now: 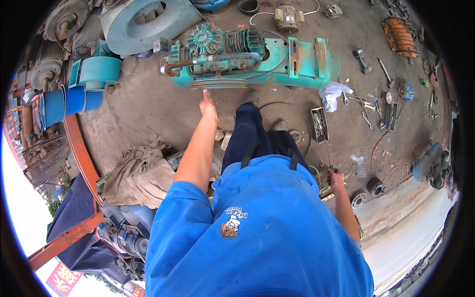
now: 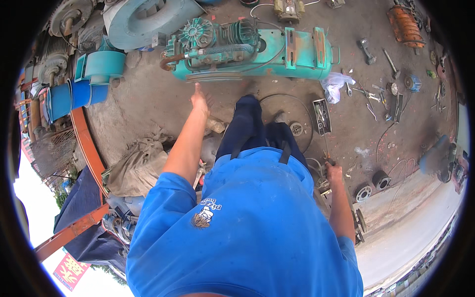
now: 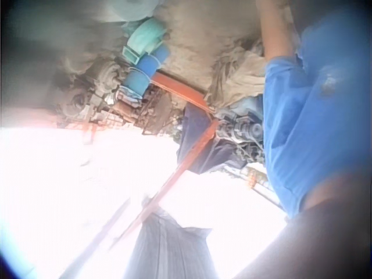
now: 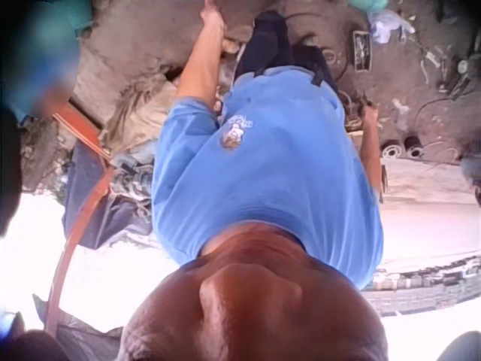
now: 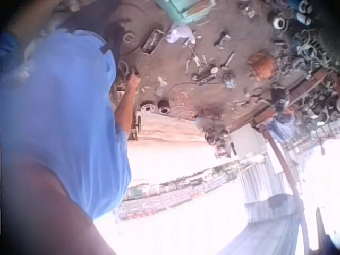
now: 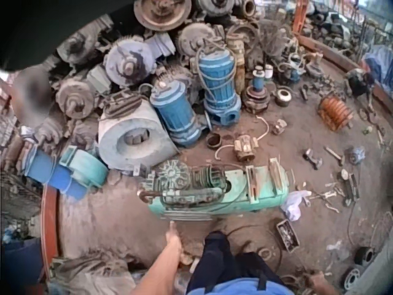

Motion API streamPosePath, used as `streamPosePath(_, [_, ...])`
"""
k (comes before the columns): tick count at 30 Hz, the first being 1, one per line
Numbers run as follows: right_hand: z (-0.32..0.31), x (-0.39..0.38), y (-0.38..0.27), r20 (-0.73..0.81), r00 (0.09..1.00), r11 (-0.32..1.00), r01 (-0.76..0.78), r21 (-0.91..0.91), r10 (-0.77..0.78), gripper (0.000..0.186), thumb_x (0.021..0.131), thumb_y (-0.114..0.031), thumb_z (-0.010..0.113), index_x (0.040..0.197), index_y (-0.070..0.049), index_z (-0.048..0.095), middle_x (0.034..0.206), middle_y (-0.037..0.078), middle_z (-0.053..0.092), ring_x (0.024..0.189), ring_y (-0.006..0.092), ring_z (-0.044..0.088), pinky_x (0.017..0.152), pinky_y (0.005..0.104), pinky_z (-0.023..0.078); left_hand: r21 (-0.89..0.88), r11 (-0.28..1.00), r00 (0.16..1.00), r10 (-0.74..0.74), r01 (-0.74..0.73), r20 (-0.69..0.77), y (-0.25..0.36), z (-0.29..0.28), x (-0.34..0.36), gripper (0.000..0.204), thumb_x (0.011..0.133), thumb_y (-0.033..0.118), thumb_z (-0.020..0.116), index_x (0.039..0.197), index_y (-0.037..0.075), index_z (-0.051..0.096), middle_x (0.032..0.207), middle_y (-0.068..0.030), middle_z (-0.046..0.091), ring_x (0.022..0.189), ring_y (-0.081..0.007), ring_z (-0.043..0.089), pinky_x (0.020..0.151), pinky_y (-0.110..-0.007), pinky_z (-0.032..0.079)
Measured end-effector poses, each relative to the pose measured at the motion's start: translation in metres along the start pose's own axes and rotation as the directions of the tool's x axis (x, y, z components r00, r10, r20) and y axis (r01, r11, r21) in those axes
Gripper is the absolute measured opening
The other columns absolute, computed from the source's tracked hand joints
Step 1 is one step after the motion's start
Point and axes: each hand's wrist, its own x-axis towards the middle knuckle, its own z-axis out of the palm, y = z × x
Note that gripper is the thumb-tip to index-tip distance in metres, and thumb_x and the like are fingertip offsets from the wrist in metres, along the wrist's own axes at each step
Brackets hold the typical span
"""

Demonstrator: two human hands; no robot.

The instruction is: The person walks through a cluttered scrapyard, picks up a screwdriver, and uses it to adjust components on a green air compressor. They then move to another machine and use the screwdriver on its wheel before returning to the compressor area.

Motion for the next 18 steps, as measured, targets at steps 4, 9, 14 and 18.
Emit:
streamPosePath(4, [-0.019,-0.046,-0.05,0.067,0.996,0.996,-0.061,0.067,0.057,0.019,0.083,-0.022,0.062,0.084,-0.004,0.055,0.059,0.003,0.052,0.046,0.014,0.05,0.04,0.0285,0.039,-0.223,0.975,0.993,-0.038,0.012,-0.112,0.023,0.02,0.036,0.067,0.093,0.053,0.041,0.139,0.005,0.03,0.135,-0.0188,0.043,0.118,-0.0359,0.048,0.094,-0.049,0.04])
streamPosePath(9, [-0.014,-0.078,-0.102,0.132,0.986,0.989,-0.118,0.088,0.106,0.018,0.083,-0.021,0.061,0.085,-0.004,0.054,0.059,0.002,0.051,0.046,0.0126,0.048,0.041,0.0275,0.038,-0.094,0.975,0.912,0.152,-0.201,-0.381,-0.018,0.029,0.082,0.062,0.095,0.049,0.039,0.12,-0.007,0.05,0.122,-0.0156,0.055,0.101,-0.0296,0.055,0.087,-0.043,0.045])
streamPosePath(14, [0.008,-0.085,-0.11,0.151,0.986,0.998,-0.068,-0.011,0.069,0.019,0.084,-0.02,0.062,0.084,-0.003,0.053,0.059,0.002,0.051,0.048,0.0117,0.048,0.043,0.0262,0.04,-0.395,0.914,0.966,-0.01,-0.096,-0.257,0.01,0.011,0.079,0.055,0.097,0.045,0.034,0.124,0.0,0.05,0.122,-0.0138,0.055,0.108,-0.0282,0.054,0.092,-0.043,0.042])
streamPosePath(18, [0.023,-0.083,-0.118,0.19,0.982,0.997,-0.006,-0.076,0.02,0.018,0.084,-0.02,0.062,0.086,-0.005,0.052,0.06,0.002,0.052,0.046,0.0122,0.049,0.042,0.0265,0.04,-0.307,0.875,0.925,-0.373,0.375,0.068,0.014,-0.062,0.15,0.044,0.097,0.045,0.033,0.116,0.011,0.053,0.106,-0.0087,0.06,0.091,-0.0249,0.057,0.078,-0.048,0.044])
